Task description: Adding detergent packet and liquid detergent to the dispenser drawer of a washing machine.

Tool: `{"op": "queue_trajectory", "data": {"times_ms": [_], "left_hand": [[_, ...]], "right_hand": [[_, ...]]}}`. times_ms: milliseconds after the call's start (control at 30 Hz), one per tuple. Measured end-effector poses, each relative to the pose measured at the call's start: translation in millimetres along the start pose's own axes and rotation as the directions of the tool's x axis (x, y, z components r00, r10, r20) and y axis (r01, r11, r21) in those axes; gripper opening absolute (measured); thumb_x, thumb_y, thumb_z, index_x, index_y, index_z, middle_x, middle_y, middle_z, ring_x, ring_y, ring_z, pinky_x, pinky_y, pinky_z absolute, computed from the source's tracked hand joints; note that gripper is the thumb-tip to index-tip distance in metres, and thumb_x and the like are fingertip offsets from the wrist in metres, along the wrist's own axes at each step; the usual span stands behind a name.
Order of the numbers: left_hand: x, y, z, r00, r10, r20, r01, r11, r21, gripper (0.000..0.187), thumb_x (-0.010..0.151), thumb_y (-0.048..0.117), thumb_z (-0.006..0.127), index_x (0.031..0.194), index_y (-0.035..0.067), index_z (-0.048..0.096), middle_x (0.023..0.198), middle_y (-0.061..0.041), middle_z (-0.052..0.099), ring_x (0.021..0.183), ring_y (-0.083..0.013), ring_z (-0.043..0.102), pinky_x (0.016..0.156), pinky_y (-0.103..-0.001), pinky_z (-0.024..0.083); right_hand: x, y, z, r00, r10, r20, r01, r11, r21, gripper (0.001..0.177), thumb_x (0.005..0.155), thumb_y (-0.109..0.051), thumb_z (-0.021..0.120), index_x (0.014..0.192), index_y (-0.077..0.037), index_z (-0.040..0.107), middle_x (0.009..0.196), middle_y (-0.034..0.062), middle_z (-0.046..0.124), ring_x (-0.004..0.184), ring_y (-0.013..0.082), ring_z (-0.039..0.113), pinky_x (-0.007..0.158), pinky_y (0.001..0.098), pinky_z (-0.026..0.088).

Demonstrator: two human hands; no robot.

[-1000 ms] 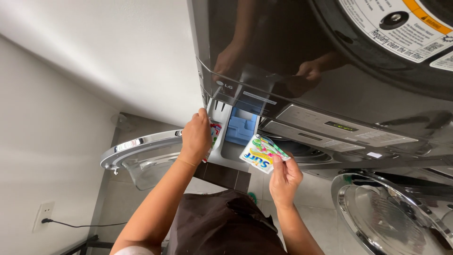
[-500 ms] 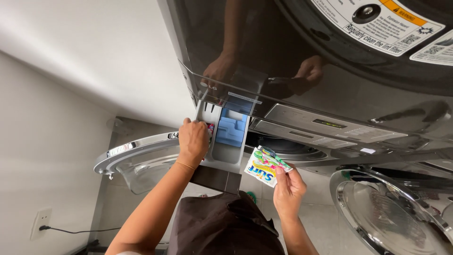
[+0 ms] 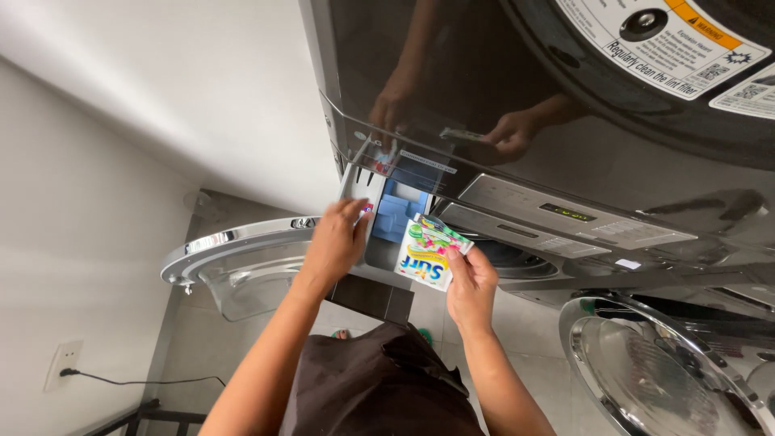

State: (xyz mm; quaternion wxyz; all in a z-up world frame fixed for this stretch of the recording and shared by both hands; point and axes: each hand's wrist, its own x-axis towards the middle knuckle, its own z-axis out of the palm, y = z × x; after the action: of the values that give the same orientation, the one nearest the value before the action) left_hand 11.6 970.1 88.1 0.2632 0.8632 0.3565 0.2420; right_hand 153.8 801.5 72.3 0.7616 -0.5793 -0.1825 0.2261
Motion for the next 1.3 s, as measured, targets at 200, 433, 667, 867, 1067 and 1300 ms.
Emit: {"op": "queue_trajectory", "data": {"times_ms": [200, 433, 667, 867, 1067, 1300], "left_hand": [[-23.4, 24.1, 2.8, 0.922, -0.11, 0.371, 0.3, 0.811, -0.503, 0.044, 0.104, 0.04, 0.053, 0.138, 0.012, 0.058, 0.105, -0.023, 0.074, 0.1, -0.0442, 0.071, 0.087, -0.052, 0.054], [-16.0, 10.0, 18.8, 0.875, -0.355, 0.329, 0.477, 0.744, -0.468, 0.035, 0.1, 0.01, 0.055, 0.132, -0.005, 0.056, 0.09, -0.024, 0.073, 0.067, -0.03, 0.076, 0.062, -0.039, 0.063], [-0.3, -23.0, 50.5, 0.869, -0.425, 0.254, 0.492, 0.798, -0.348, 0.033, 0.095, 0.016, 0.063, 0.122, -0.003, 0.068, 0.074, -0.014, 0.074, 0.059, -0.0253, 0.074, 0.059, -0.037, 0.058], [25.2, 17.2, 13.4, 0.81, -0.51, 0.289, 0.586, 0.718, -0.375, 0.035, 0.09, 0.011, 0.066, 0.123, 0.0, 0.065, 0.075, -0.016, 0.07, 0.054, -0.0239, 0.071, 0.065, -0.038, 0.058], [41.0, -7.8, 38.6, 0.791, -0.533, 0.3, 0.612, 0.685, -0.396, 0.016, 0.09, 0.01, 0.065, 0.104, 0.005, 0.07, 0.063, -0.009, 0.067, 0.048, -0.0173, 0.067, 0.056, -0.029, 0.054], [49.4, -23.9, 53.6, 0.754, -0.584, 0.3, 0.636, 0.536, -0.555, 0.021, 0.09, 0.011, 0.068, 0.103, -0.004, 0.075, 0.066, -0.012, 0.07, 0.051, -0.0157, 0.069, 0.051, -0.029, 0.06]], "right_hand": [[25.3, 23.8, 31.2, 0.982, 0.169, 0.081, -0.184, 0.954, 0.238, 0.019, 0.095, -0.005, 0.069, 0.113, 0.003, 0.071, 0.091, 0.0165, 0.073, 0.08, 0.0216, 0.073, 0.075, 0.0415, 0.064], [60.9, 79.8, 23.1, 0.988, 0.11, 0.112, -0.052, 0.904, -0.425, 0.02, 0.093, -0.018, 0.073, 0.105, -0.003, 0.078, 0.076, 0.0139, 0.074, 0.073, 0.0136, 0.068, 0.063, 0.0365, 0.059], [72.0, 59.1, 33.5, 0.982, 0.142, 0.123, -0.007, 0.68, -0.734, 0.055, 0.09, -0.025, 0.071, 0.14, -0.006, 0.06, 0.099, 0.0263, 0.075, 0.106, 0.0404, 0.071, 0.094, 0.049, 0.057], [75.9, 65.9, 23.2, 0.955, 0.269, 0.128, -0.119, 0.739, -0.663, 0.06, 0.087, -0.023, 0.072, 0.144, -0.014, 0.057, 0.103, 0.0232, 0.075, 0.093, 0.0323, 0.076, 0.076, 0.0405, 0.063], [79.6, 79.0, 20.3, 0.933, 0.321, 0.16, -0.242, 0.894, -0.377, 0.05, 0.091, -0.008, 0.065, 0.14, -0.016, 0.062, 0.087, 0.0109, 0.071, 0.072, 0.0129, 0.066, 0.057, 0.0257, 0.063], [65.8, 54.3, 16.5, 0.922, 0.303, 0.242, -0.272, 0.95, -0.157, 0.04, 0.102, -0.015, 0.059, 0.14, -0.004, 0.059, 0.092, 0.0222, 0.066, 0.065, 0.028, 0.073, 0.055, 0.0337, 0.066]]}}
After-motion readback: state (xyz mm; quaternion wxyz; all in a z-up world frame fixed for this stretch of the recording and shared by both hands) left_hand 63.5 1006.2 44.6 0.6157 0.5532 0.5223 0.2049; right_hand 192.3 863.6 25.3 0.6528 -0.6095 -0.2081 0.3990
